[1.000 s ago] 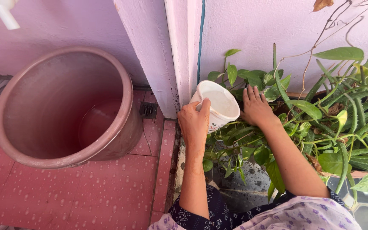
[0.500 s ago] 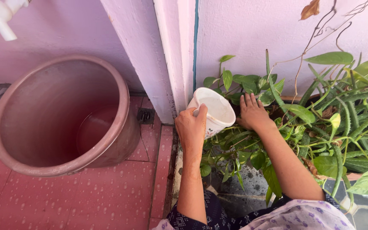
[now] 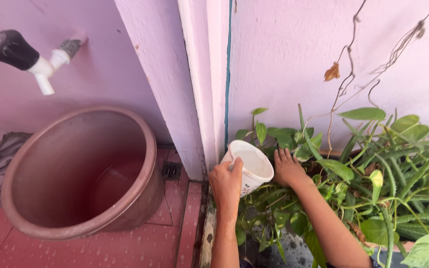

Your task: The person inspects the leaves of potted plants, then scoops water from a large container using a white plastic jug and pours it onto the soil of the plants. The person handles the plants and the jug throughout the process.

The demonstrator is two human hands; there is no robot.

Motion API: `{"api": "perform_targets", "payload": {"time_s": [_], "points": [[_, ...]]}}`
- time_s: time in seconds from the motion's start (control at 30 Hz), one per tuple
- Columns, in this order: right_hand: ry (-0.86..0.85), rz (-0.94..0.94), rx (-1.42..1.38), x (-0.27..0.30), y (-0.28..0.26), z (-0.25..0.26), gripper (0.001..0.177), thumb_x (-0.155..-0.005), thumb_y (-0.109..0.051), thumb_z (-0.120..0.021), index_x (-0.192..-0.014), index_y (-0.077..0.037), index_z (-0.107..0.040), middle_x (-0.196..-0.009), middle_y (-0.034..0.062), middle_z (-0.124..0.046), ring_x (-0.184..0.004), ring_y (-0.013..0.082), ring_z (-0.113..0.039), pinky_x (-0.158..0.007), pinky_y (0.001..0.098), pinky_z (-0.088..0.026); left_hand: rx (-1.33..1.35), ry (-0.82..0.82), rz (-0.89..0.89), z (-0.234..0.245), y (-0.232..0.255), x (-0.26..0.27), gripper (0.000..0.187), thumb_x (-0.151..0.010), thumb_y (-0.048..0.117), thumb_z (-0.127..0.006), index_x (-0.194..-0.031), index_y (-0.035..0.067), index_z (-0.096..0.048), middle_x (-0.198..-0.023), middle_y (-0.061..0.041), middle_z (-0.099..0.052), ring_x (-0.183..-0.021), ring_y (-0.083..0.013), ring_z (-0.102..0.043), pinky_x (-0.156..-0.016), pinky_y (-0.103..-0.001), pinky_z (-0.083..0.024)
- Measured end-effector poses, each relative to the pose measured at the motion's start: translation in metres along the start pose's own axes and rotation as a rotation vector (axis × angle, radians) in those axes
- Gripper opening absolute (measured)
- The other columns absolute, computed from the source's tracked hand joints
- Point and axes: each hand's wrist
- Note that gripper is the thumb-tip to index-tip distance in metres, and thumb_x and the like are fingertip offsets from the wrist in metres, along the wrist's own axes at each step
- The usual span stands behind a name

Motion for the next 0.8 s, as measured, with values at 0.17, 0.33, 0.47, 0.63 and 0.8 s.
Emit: {"api": "perform_targets", "payload": {"time_s": [0.17, 0.33, 0.47, 0.63, 0.8], "points": [[-0.032, -0.008, -0.025, -0.009, 0.003, -0.006, 0.089, -0.097, -0.044, -0.055, -0.162, -0.002, -0.01, -0.171, 0.0194, -0.007, -0.158, 0.0347, -0.009, -0.126, 0.0491, -0.019, 0.011, -0.01, 0.05, -0.001, 0.011, 0.003, 0.05, -0.09, 0.036, -0.068, -0.074, -0.011, -0.065, -0.065, -0.032, -0.057, -0.059, -0.0476, -0.059, -0.063, -0.05, -0.048], [0.008, 0.022, -0.018, -0.014, 0.005, -0.017, 0.085, -0.097, -0.039, -0.052, -0.163, -0.005, -0.011, -0.171, 0.0188, -0.006, -0.159, 0.034, -0.008, -0.126, 0.0488, -0.019, 0.023, -0.005, 0.059, -0.002, 0.017, 0.008, 0.048, -0.09, 0.037, -0.067, -0.077, -0.01, -0.068, -0.066, -0.032, -0.06, -0.062, -0.0465, -0.063, -0.064, -0.049, -0.05], [-0.063, -0.008, -0.03, -0.005, 0.001, 0.0, 0.087, -0.098, -0.044, -0.051, -0.162, -0.003, -0.009, -0.171, 0.0185, -0.004, -0.159, 0.0328, -0.006, -0.127, 0.0476, -0.017, 0.043, 0.002, 0.027, -0.002, 0.018, 0.005, 0.046, -0.089, 0.037, -0.066, -0.082, -0.009, -0.071, -0.068, -0.03, -0.064, -0.065, -0.0445, -0.067, -0.065, -0.049, -0.051], [-0.046, -0.008, -0.043, -0.005, -0.001, 0.003, 0.083, -0.1, -0.043, -0.047, -0.162, -0.003, -0.009, -0.171, 0.0187, -0.005, -0.159, 0.0335, -0.006, -0.127, 0.048, -0.017, 0.035, 0.015, 0.002, -0.004, 0.016, 0.005, 0.046, -0.091, 0.035, -0.066, -0.084, -0.01, -0.072, -0.069, -0.03, -0.065, -0.067, -0.044, -0.069, -0.067, -0.049, -0.051], [-0.051, -0.027, -0.062, -0.005, -0.004, 0.005, 0.08, -0.101, -0.043, -0.045, -0.162, -0.004, -0.01, -0.171, 0.0171, -0.007, -0.159, 0.0326, -0.006, -0.127, 0.0478, -0.017, 0.046, 0.011, 0.043, -0.004, 0.016, 0.005, 0.045, -0.09, 0.035, -0.066, -0.086, -0.009, -0.073, -0.069, -0.029, -0.067, -0.066, -0.0416, -0.071, -0.066, -0.048, -0.052]]}}
Point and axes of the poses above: each hand's wrist, its own x-axis away from the middle knuckle, its own z-axis out of the back of the hand, y = z × x
